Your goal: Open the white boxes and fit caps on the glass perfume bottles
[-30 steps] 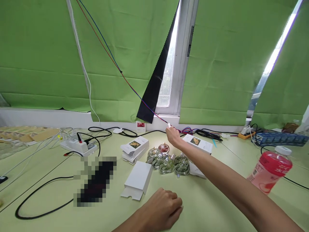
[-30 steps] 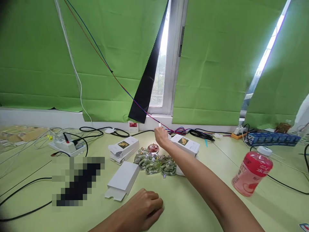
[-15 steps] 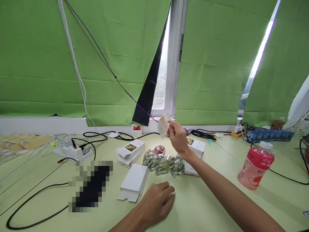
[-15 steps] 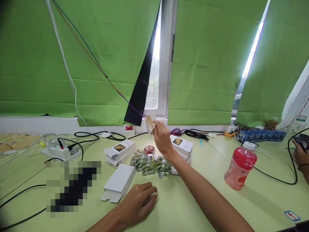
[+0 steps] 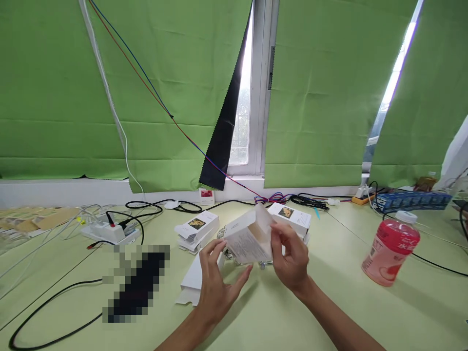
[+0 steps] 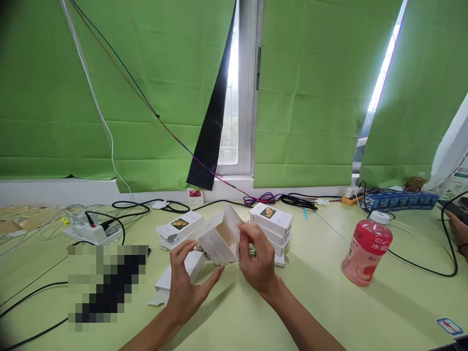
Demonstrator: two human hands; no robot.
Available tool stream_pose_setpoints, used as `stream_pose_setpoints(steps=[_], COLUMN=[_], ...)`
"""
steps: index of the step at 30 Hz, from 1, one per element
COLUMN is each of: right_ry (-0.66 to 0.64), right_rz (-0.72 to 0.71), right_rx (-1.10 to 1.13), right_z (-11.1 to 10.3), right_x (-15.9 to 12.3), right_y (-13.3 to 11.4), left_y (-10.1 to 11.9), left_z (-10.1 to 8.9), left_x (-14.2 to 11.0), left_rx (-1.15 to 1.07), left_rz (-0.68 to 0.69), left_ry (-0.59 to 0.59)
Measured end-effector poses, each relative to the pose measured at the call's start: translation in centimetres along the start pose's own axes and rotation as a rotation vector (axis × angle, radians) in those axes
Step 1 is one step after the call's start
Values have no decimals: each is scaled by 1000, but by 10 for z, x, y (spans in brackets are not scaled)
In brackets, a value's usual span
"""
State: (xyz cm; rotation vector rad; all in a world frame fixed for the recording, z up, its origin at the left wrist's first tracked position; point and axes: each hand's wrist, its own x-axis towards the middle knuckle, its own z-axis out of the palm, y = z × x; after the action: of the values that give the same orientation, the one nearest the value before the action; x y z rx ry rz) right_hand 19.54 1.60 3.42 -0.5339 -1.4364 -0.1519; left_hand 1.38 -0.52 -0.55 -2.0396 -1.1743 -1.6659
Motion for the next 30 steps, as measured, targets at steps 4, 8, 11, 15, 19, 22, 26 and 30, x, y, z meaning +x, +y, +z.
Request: stream_pose_setpoints(steps=[4, 8, 11, 15, 19, 22, 26, 30], right_ry=[-34, -41, -52, -45, -49, -72, -87, -72], right_rz=[-110, -147, -170, -154, -148, -162, -176, -157], right_rx=[13, 18, 47, 75, 73, 91, 98, 130], right_z=[3, 5, 5, 4, 4, 4, 5, 7], right_x=[-17, -29, -34, -36, -38, -39, -37, -37], right_y=[0, 1, 0, -3, -7, -10, -15, -15], left_y=[-4, -7, -9, -10, -10, -10, -11, -12], left_z=[1, 3, 4, 3, 2, 3, 4, 6], left_x=[0, -1, -1, 0, 1, 2, 3, 2], left_rx=[57, 55, 39, 13, -1, 0, -24, -42], left_rz=[2, -31, -27, 21, 26, 28, 46, 54], left_ry=[-94, -161, -192, -209, -209, -204, -173, -145])
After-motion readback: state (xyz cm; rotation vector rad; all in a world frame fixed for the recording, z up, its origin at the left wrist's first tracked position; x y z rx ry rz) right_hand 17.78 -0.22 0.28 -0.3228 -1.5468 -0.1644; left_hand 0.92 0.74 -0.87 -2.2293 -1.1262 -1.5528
